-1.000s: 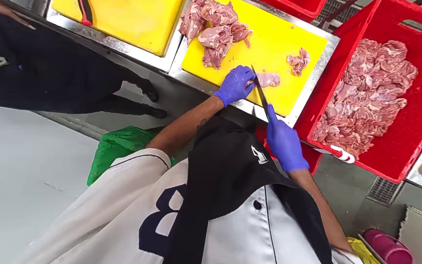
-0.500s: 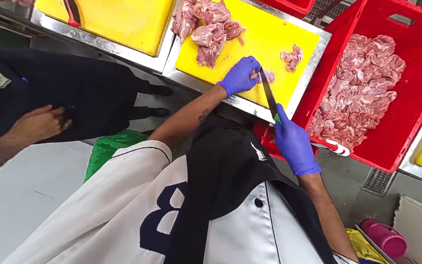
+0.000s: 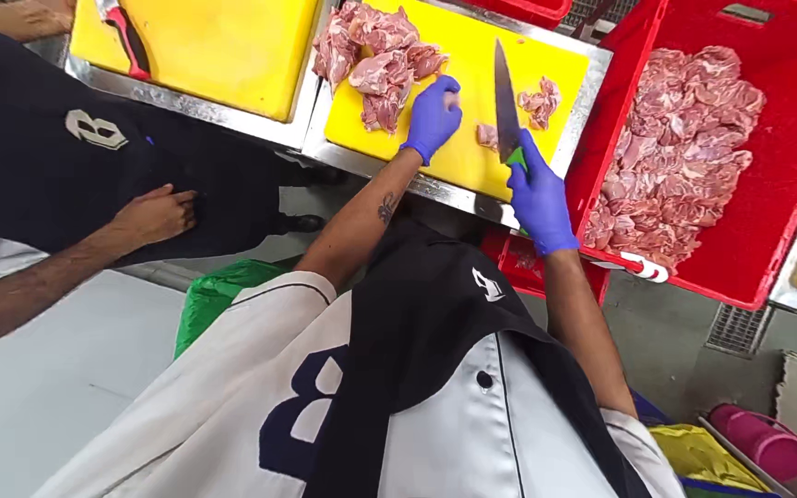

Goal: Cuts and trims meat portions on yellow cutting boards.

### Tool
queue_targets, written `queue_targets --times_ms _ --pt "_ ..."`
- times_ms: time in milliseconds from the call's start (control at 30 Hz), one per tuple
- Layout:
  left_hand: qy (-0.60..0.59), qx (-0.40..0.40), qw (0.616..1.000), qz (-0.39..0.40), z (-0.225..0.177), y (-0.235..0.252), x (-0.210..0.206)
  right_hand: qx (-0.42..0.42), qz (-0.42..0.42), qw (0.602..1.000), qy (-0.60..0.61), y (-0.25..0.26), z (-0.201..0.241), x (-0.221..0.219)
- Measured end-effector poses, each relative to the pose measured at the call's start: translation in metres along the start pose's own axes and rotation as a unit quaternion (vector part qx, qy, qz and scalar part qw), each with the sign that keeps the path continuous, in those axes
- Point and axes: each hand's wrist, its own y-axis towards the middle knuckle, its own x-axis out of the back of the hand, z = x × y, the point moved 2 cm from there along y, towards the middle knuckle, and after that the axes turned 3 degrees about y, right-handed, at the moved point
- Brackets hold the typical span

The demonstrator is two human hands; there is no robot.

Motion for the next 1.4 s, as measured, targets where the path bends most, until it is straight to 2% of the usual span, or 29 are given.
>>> queue_targets --times_ms 33,100,167,233,333,433,533,633,767,833,933,1000,1067,1133,1200,1233,1267,1300,1333,1400 --pt "-0.046 0.006 0.999 0.003 0.000 0.007 0.000 -0.023 -0.009 1.000 0.015 -0.012 -0.006 0.007" --pt "-0.065 -0.069 0.993 0.069 -0.008 0.008 -0.012 -0.047 -0.001 0.998 -0.038 -0.036 -0.012 0.017" --pt "0.000 -0.176 0.976 0.125 -0.020 0.005 -0.027 -0.037 0.021 0.991 -0.129 -0.058 -0.010 0.020" --pt "0.043 -0.215 0.965 0.142 -0.023 -0.004 -0.038 -0.025 0.045 0.979 -0.199 -0.079 -0.009 0.019" --pt "0.068 -0.219 0.965 0.126 -0.022 -0.012 -0.042 -0.027 0.052 0.972 -0.229 -0.076 -0.012 0.009" --pt "0.086 -0.230 0.962 0.122 -0.024 -0.014 -0.046 -0.028 0.025 0.979 -0.199 -0.016 -0.012 -0.014" --pt "0.051 -0.229 0.963 0.129 -0.025 -0.012 -0.036 0.020 -0.006 0.989 -0.147 0.026 -0.005 -0.012" --pt "0.046 -0.243 0.954 0.168 -0.016 -0.014 -0.013 0.034 -0.029 0.992 -0.120 0.027 -0.005 0.008" --pt "0.160 -0.264 0.921 0.239 -0.005 -0.023 0.003 0.025 -0.043 0.997 -0.058 0.015 -0.014 0.038" --pt "0.164 -0.228 0.928 0.244 -0.008 -0.011 0.009 0.012 -0.040 0.999 -0.017 0.013 -0.024 0.045" --pt "0.083 -0.169 0.951 0.247 -0.026 0.011 0.007 -0.005 -0.044 0.998 0.053 0.006 -0.037 0.047" --pt "0.117 -0.228 0.921 0.292 -0.043 0.009 -0.010 -0.010 -0.049 0.994 0.092 -0.001 -0.041 0.048" --pt "0.225 -0.297 0.872 0.316 -0.060 -0.012 -0.031 -0.024 -0.048 0.991 0.120 -0.011 -0.043 0.047" --pt "0.282 -0.340 0.830 0.341 -0.067 -0.034 -0.038 -0.035 -0.047 0.991 0.122 -0.020 -0.046 0.044" --pt "0.264 -0.365 0.795 0.406 -0.072 -0.035 -0.031 -0.038 -0.055 0.990 0.123 -0.029 -0.049 0.041" --pt "0.218 -0.362 0.792 0.442 -0.075 -0.029 -0.024 -0.035 -0.059 0.989 0.130 -0.034 -0.051 0.040" --pt "0.160 -0.344 0.800 0.465 -0.080 -0.016 -0.014 -0.031 -0.064 0.988 0.139 -0.037 -0.054 0.038" --pt "0.097 -0.311 0.828 0.456 -0.085 0.004 -0.002 -0.026 -0.067 0.986 0.147 -0.038 -0.056 0.037" --pt "0.035 -0.274 0.875 0.397 -0.091 0.028 0.013 -0.023 -0.068 0.985 0.154 -0.039 -0.058 0.035" --pt "-0.040 -0.187 0.967 0.167 -0.095 0.088 0.047 -0.024 -0.063 0.985 0.162 -0.039 -0.057 0.032"
